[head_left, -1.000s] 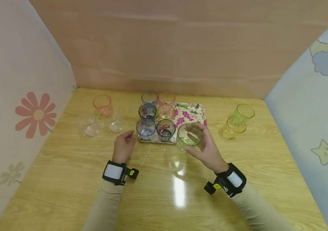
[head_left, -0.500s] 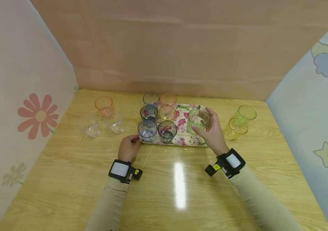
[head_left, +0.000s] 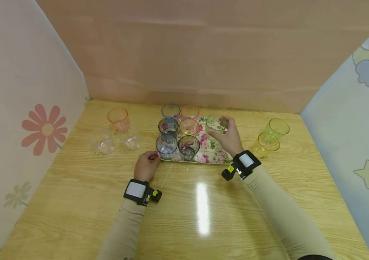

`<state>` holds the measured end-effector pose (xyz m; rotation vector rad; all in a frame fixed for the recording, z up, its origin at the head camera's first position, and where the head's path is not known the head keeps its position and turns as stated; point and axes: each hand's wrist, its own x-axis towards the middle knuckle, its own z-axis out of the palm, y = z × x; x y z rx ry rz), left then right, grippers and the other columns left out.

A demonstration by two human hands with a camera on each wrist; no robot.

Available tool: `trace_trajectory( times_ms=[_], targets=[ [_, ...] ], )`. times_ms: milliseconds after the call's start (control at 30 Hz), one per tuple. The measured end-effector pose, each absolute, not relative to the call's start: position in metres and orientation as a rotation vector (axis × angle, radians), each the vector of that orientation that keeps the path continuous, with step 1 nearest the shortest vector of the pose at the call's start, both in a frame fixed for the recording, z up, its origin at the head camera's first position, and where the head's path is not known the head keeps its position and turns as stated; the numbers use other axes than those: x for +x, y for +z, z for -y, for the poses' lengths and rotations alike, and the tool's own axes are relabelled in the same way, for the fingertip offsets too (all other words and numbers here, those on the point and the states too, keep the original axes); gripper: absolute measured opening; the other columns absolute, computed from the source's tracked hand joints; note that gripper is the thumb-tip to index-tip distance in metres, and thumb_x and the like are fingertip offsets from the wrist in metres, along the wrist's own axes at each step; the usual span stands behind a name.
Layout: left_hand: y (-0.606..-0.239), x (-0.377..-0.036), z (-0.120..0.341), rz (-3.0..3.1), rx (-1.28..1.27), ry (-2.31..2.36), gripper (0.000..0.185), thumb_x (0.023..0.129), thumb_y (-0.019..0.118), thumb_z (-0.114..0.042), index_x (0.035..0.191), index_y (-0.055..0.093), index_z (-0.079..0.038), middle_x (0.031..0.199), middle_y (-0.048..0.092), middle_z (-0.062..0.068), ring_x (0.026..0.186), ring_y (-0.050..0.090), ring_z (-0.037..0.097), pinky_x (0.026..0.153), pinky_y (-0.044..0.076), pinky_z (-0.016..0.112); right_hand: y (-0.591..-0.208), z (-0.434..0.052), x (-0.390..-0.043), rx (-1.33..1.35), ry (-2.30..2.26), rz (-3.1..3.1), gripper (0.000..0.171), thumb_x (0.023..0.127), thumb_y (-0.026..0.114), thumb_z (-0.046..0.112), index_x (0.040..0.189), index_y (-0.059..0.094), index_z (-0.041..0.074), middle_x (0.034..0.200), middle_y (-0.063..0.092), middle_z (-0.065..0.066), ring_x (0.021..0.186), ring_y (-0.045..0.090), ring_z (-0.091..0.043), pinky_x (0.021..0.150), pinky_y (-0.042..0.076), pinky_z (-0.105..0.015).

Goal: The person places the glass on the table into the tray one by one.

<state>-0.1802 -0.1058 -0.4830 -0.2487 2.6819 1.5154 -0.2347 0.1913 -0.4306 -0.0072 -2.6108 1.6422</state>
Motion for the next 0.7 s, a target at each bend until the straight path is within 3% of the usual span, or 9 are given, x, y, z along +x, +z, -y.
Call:
trace_trajectory(
  times_ms=[700],
  targets=[
    [-0.484,-0.183,0.102,-2.676,-0.341,1.48,0.029,0.099,0.067,-0.015,0.122,0.07,0.002,0.107,0.072,0.016,0.097,0.067,0.029,0.085,0.051,0.044,-0.443,-0.182,-0.28,-0.182,1.641,2.748,0.088,0.097,0.072,0.024,0.158,0.011,0.005,0.161,0.028,-0.025,0.148,0.029,-0.038,0.115,0.033,-0.05]
  ],
)
